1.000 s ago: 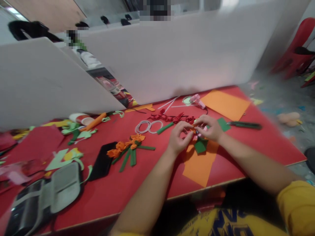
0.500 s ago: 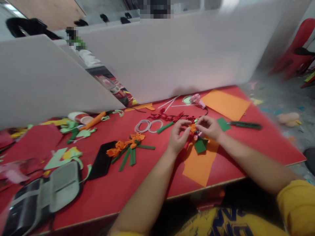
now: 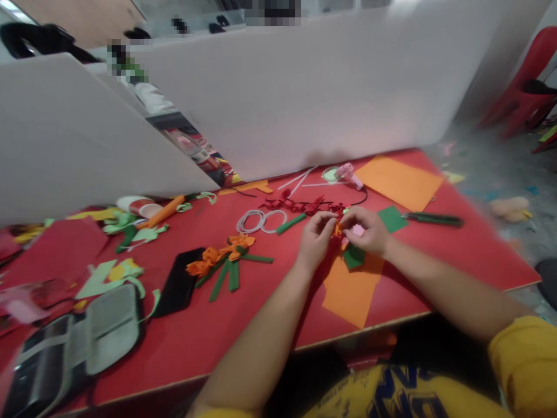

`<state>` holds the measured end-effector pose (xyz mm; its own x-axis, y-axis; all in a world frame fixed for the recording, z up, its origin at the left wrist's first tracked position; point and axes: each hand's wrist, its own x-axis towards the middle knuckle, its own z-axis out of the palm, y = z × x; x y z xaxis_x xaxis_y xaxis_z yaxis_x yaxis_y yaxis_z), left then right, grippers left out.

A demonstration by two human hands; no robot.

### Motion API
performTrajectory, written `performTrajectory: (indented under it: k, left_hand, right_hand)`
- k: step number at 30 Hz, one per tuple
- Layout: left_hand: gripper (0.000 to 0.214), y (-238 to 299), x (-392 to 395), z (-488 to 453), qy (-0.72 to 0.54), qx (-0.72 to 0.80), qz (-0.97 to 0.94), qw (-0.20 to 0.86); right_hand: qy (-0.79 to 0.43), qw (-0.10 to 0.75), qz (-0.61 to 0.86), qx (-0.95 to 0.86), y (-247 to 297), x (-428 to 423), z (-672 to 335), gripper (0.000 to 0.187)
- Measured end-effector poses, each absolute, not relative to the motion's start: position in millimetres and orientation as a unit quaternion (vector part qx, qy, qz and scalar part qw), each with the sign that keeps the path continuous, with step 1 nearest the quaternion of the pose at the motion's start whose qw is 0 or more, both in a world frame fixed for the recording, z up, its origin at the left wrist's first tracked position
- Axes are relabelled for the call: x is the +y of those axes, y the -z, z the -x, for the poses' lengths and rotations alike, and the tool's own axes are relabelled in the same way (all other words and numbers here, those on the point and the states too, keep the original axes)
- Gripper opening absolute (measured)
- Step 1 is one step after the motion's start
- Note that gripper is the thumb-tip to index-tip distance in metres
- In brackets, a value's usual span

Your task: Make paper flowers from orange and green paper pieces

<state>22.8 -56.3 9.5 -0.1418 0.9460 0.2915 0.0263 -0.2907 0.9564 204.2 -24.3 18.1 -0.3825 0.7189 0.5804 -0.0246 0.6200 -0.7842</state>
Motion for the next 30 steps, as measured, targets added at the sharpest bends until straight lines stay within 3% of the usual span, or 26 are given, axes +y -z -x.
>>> performTrajectory:
  k: [11,17,26,30]
  left_hand:
    - [0.039,-5.8,-59.4,-22.7,-0.621,0.408,-0.518,0.423]
    - [0.04,-7.4,-58.0,-22.6,-0.621,0.395,-0.526,0.425]
    - [0.022,-11.6,-63.8,-18.1,-0.579,0.455,-0.606,0.3]
    - [0.023,-10.7,-62.5,-21.5,-0.588,0.442,-0.583,0.345]
  right_hand:
    - [-0.554,0.531,0.259,-0.587,-12.3,-17.9,-200.5,0.025]
    - [-0.556,0.515,0.296,-0.581,-11.7,-15.2,-202.6,0.028]
    - [-0.546,0.468,0.308,-0.622,-21.4,-18.7,-206.4,0.032]
    - [-0.546,0.466,0.331,-0.613,-18.1,-15.5,-205.0,0.031]
